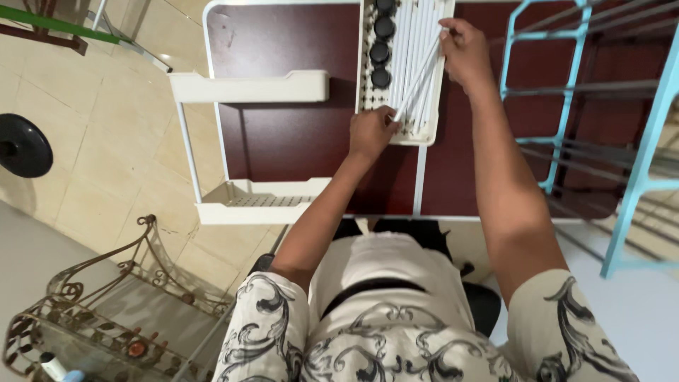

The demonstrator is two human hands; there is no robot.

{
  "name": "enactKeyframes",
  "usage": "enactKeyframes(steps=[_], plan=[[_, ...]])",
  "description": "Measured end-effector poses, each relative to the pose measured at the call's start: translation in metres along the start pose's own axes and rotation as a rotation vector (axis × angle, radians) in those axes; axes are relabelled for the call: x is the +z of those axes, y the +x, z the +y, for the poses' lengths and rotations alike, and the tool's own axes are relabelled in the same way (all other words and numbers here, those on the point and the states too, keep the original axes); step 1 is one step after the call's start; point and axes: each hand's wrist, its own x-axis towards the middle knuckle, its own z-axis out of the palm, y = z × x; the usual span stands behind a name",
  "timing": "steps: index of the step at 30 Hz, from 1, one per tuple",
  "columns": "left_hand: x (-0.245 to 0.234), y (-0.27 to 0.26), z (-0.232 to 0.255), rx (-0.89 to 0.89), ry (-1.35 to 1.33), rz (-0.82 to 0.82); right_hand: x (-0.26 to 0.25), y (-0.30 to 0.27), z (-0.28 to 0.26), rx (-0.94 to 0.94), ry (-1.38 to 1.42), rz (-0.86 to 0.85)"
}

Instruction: The person assembles a white plastic shelving unit on a table. They connect vertical poles to base trays, insert horizontal supports, and attach side panels and shelves. The person handles multiple components including trays, poles, and shelves, arranging them into a structured unit.

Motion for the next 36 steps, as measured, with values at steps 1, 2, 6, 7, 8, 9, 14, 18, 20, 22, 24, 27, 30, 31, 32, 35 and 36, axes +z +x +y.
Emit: enactKeyframes(steps=[1, 2, 6, 7, 8, 9, 14, 18, 20, 22, 24, 27, 30, 31, 32, 35, 36], plan=[[-0.003, 0.01, 0.0, -0.037, -0.012, -0.018, 0.002, 0.012, -0.008, 0.062, 0.017, -0.04], [-0.006, 0.022, 0.0, -0.056, 0.028, -0.025, 0.003, 0.025, -0.016, 0.124, 0.034, -0.08], [0.008, 0.035, 0.014, -0.124, 0.086, -0.127, 0.001, 0.043, -0.02, 0.252, -0.015, -0.142], [0.008, 0.043, 0.017, -0.129, 0.089, -0.142, 0.003, 0.048, -0.021, 0.261, -0.033, -0.147], [0.009, 0.048, 0.021, -0.129, 0.094, -0.149, 0.006, 0.053, -0.021, 0.27, -0.051, -0.151], [0.012, 0.05, 0.024, -0.132, 0.1, -0.158, 0.007, 0.057, -0.02, 0.281, -0.067, -0.158], [0.03, 0.064, 0.03, -0.174, 0.108, -0.191, 0.002, 0.068, -0.009, 0.316, -0.087, -0.205], [0.036, 0.066, 0.032, -0.17, 0.131, -0.175, -0.004, 0.068, -0.003, 0.317, -0.07, -0.251], [0.035, 0.065, 0.032, -0.175, 0.139, -0.171, -0.002, 0.067, -0.003, 0.33, -0.08, -0.26], [0.034, 0.065, 0.034, -0.187, 0.129, -0.168, -0.002, 0.066, -0.005, 0.333, -0.084, -0.261], [0.034, 0.063, 0.036, -0.137, 0.143, -0.108, -0.001, 0.061, -0.006, 0.331, -0.082, -0.261], [0.032, 0.059, 0.034, -0.127, 0.127, -0.091, 0.001, 0.054, -0.01, 0.329, -0.074, -0.224], [0.03, 0.055, 0.031, -0.099, 0.123, -0.066, 0.001, 0.046, -0.014, 0.294, -0.023, -0.208], [0.03, 0.054, 0.03, -0.082, 0.127, -0.049, 0.002, 0.043, -0.015, 0.274, -0.01, -0.199], [0.029, 0.051, 0.028, -0.071, 0.118, -0.036, 0.002, 0.04, -0.016, 0.253, 0.003, -0.19], [0.025, 0.043, 0.026, -0.049, 0.098, -0.019, 0.003, 0.025, -0.016, 0.231, 0.051, -0.16], [0.023, 0.04, 0.026, -0.052, 0.095, -0.029, 0.003, 0.019, -0.016, 0.228, 0.068, -0.148]])
